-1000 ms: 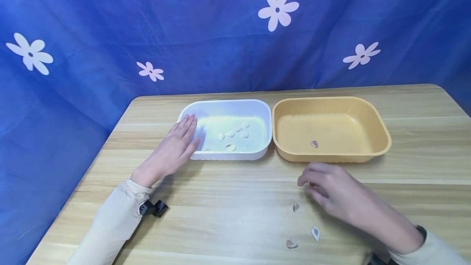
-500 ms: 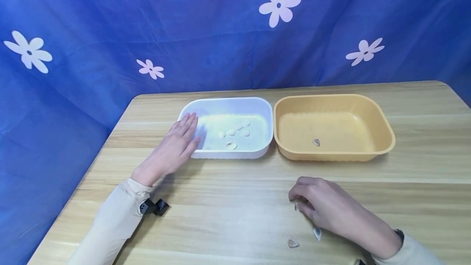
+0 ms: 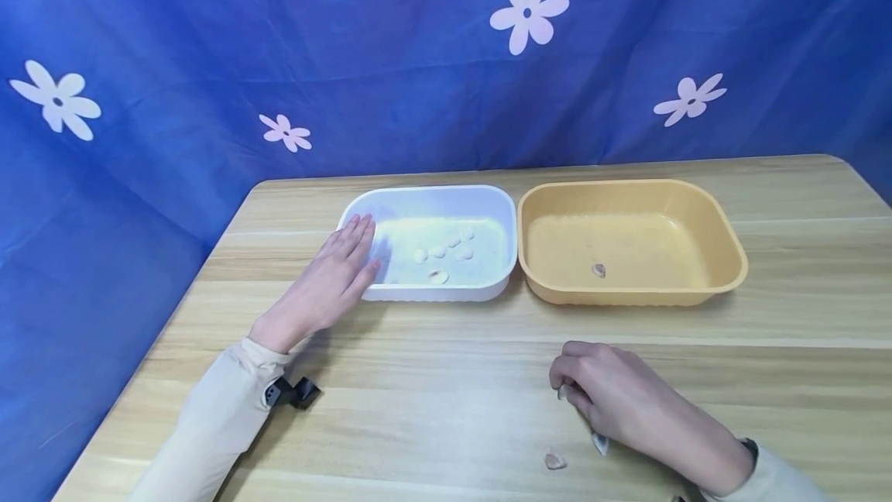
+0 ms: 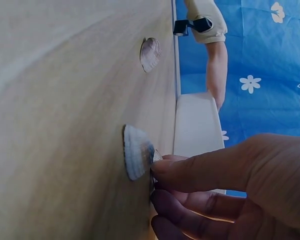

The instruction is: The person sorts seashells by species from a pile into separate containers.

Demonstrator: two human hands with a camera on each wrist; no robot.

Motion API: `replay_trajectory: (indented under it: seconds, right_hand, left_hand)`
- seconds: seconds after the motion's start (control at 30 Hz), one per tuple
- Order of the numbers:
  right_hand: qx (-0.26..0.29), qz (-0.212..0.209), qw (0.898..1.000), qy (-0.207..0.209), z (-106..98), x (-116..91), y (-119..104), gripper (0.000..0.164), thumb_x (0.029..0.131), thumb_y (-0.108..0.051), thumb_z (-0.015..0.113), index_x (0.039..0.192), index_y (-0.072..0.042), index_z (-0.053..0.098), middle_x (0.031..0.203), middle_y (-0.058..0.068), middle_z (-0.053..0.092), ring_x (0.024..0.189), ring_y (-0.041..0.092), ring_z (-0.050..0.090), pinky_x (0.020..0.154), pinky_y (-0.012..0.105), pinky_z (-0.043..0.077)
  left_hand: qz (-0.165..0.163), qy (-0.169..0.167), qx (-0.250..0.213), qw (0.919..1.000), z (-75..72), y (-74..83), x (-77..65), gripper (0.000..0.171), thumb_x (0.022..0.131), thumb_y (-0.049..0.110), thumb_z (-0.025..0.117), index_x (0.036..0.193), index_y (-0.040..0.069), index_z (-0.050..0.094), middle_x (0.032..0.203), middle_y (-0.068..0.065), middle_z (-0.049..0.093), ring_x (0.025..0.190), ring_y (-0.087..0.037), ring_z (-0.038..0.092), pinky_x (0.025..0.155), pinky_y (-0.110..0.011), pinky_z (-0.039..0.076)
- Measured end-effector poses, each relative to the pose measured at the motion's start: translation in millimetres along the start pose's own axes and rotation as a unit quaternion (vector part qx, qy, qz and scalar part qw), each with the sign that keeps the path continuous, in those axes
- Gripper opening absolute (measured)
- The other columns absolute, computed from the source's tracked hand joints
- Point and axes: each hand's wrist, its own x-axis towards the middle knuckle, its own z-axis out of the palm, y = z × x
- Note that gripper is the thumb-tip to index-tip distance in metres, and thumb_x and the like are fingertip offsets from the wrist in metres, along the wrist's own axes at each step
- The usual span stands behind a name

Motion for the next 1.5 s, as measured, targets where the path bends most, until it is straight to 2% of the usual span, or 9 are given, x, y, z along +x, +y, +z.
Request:
replay_trajectory:
  seconds: [0.3, 0.47, 0.63, 0.93, 1.1, 1.33, 1.5]
  right_hand:
    - [-0.008, 0.007, 1.0, -0.011, 0.0, 0.2, -3.1, 0.03, 0.074, -0.002, 0.077, 0.082, -0.027, 0.061, 0.08, -0.02, 0.052, 0.065, -0.007, 0.046, 0.053, 0.019, 0.044]
    - [-0.003, -0.004, 1.0, -0.016, 0.6, -1.2, -2.8, 0.028, 0.076, -0.004, 0.077, 0.086, -0.026, 0.063, 0.081, -0.019, 0.051, 0.067, -0.007, 0.045, 0.054, 0.019, 0.043]
    - [0.01, -0.001, 1.0, -0.023, 1.5, -1.5, -2.3, 0.024, 0.079, -0.006, 0.076, 0.087, -0.025, 0.064, 0.081, -0.019, 0.051, 0.067, -0.007, 0.045, 0.054, 0.018, 0.043]
    - [0.037, 0.012, 0.999, -0.034, 0.9, 0.2, -3.3, 0.026, 0.079, -0.002, 0.075, 0.086, -0.023, 0.062, 0.078, -0.02, 0.052, 0.064, -0.009, 0.046, 0.055, 0.018, 0.045]
    - [0.039, 0.005, 0.999, -0.017, -0.7, 1.2, -2.8, 0.025, 0.077, -0.003, 0.077, 0.088, -0.021, 0.063, 0.076, -0.021, 0.053, 0.067, -0.007, 0.048, 0.056, 0.02, 0.048]
    - [0.008, -0.029, 0.999, 0.027, -2.0, 0.9, -1.8, 0.024, 0.074, -0.005, 0.079, 0.095, -0.015, 0.072, 0.09, -0.01, 0.068, 0.081, 0.004, 0.064, 0.069, 0.029, 0.058]
    - [0.041, -0.037, 0.998, 0.037, -2.6, 1.4, -0.5, 0.021, 0.072, -0.009, 0.081, 0.088, -0.016, 0.069, 0.079, -0.019, 0.059, 0.07, -0.006, 0.053, 0.059, 0.014, 0.049]
  left_hand:
    - [-0.001, 0.0, 0.001, 1.0, 0.0, -0.7, -0.7, 0.063, 0.105, 0.037, 0.026, 0.151, -0.005, 0.017, 0.159, -0.019, 0.012, 0.148, -0.03, 0.003, 0.12, -0.044, 0.006]
    - [0.0, 0.002, 0.001, 1.0, -0.2, -0.7, 0.3, 0.061, 0.105, 0.035, 0.027, 0.151, -0.005, 0.017, 0.159, -0.02, 0.013, 0.148, -0.03, 0.003, 0.12, -0.043, 0.006]
    - [0.002, 0.003, 0.0, 1.0, 0.0, -0.4, 0.3, 0.061, 0.105, 0.034, 0.029, 0.151, -0.005, 0.018, 0.159, -0.02, 0.014, 0.147, -0.03, 0.004, 0.12, -0.043, 0.006]
    - [0.004, 0.0, 0.002, 1.0, 0.7, -0.8, 0.3, 0.061, 0.105, 0.036, 0.027, 0.151, -0.005, 0.02, 0.158, -0.021, 0.014, 0.147, -0.031, 0.004, 0.12, -0.044, 0.006]
    - [0.003, 0.0, 0.003, 1.0, 0.1, -0.7, 0.0, 0.06, 0.106, 0.035, 0.027, 0.15, -0.004, 0.023, 0.158, -0.021, 0.014, 0.147, -0.031, 0.004, 0.12, -0.044, 0.006]
    - [0.003, 0.002, 0.002, 1.0, 0.0, -0.8, 0.6, 0.059, 0.106, 0.034, 0.028, 0.15, -0.004, 0.023, 0.158, -0.021, 0.015, 0.147, -0.031, 0.004, 0.12, -0.045, 0.007]
    - [0.002, 0.002, 0.003, 1.0, -0.7, -0.3, 1.1, 0.06, 0.105, 0.033, 0.03, 0.15, -0.006, 0.02, 0.158, -0.021, 0.015, 0.147, -0.031, 0.005, 0.12, -0.044, 0.007]
